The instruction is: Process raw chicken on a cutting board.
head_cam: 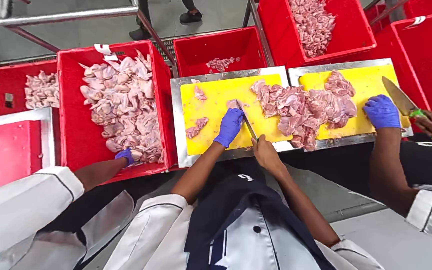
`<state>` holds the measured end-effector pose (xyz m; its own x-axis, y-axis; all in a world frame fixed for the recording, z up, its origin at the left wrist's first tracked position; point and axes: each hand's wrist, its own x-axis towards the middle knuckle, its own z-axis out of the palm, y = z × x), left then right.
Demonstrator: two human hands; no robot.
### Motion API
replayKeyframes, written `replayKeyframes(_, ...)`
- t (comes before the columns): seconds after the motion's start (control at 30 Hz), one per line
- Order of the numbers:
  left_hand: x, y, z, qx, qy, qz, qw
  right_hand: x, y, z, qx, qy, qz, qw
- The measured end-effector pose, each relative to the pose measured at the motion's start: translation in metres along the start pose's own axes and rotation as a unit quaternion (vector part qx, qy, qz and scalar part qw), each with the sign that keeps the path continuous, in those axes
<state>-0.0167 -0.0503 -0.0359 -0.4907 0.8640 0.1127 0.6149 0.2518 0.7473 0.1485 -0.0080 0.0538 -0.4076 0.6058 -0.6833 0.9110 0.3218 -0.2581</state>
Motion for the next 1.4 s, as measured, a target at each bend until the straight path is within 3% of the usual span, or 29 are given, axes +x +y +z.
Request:
replayKeyframes(0.13,-0.002,-0.003,0.0,-0.005,-0.014,0.0,1.0,0.056,-0.059,-0.018,0.026,0.033,-0.026,0.999)
replayKeyframes(0.2,-0.003,-0.007,0.0,-0.006,-0.004,0.016,1.0,0.059,-0.065,-0.019,0.016,0.038,-0.025,0.999)
replayKeyframes(0.4,0.001,-0.007,-0.002,-0.017,-0.004,-0.004,1.0,-0.016,0.019,0.018,0.012,0.009,0.021,1.0)
replayKeyframes(0.53,0.013,-0.013,-0.018,-0.037,0.041,-0.045,0.997,-0.022,0.052,0.019,0.033,0.019,0.003,0.999)
replayKeyframes(0.6,0.029,-0.011,-0.032,0.021,-0.026,-0.09,0.995,-0.022,0.048,0.012,0.044,0.075,-0.017,0.996)
replayKeyframes(0.7,0.047,-0.003,-0.043,0.083,-0.165,-0.087,0.979,-0.024,0.044,0.006,0.128,0.172,-0.05,0.975)
replayKeyframes(0.8,0.039,0.002,-0.056,0.055,-0.227,-0.09,0.968,-0.033,0.076,0.02,0.281,0.069,-0.034,0.957)
replayKeyframes(0.87,0.021,-0.003,-0.07,-0.026,-0.195,-0.12,0.973,-0.044,0.11,0.045,0.418,-0.015,-0.022,0.908)
replayKeyframes(0.97,-0.023,-0.009,-0.098,-0.158,-0.118,-0.196,0.961,-0.063,0.133,0.068,0.492,-0.075,-0.012,0.867)
replayKeyframes(1.1,-0.066,-0.009,-0.131,-0.274,-0.032,-0.235,0.932,-0.027,0.094,0.058,0.438,-0.127,-0.068,0.887)
replayKeyframes(1.23,-0.076,-0.009,-0.145,-0.261,-0.026,-0.259,0.929,0.012,0.004,0.024,0.385,-0.201,-0.075,0.898)
replayKeyframes(1.33,-0.079,-0.008,-0.141,-0.251,-0.038,-0.257,0.933,0.016,-0.044,0.004,0.291,-0.173,-0.099,0.936)
replayKeyframes(1.4,-0.08,-0.006,-0.134,-0.259,-0.039,-0.248,0.933,0.017,-0.046,0.003,0.262,-0.139,-0.1,0.95)
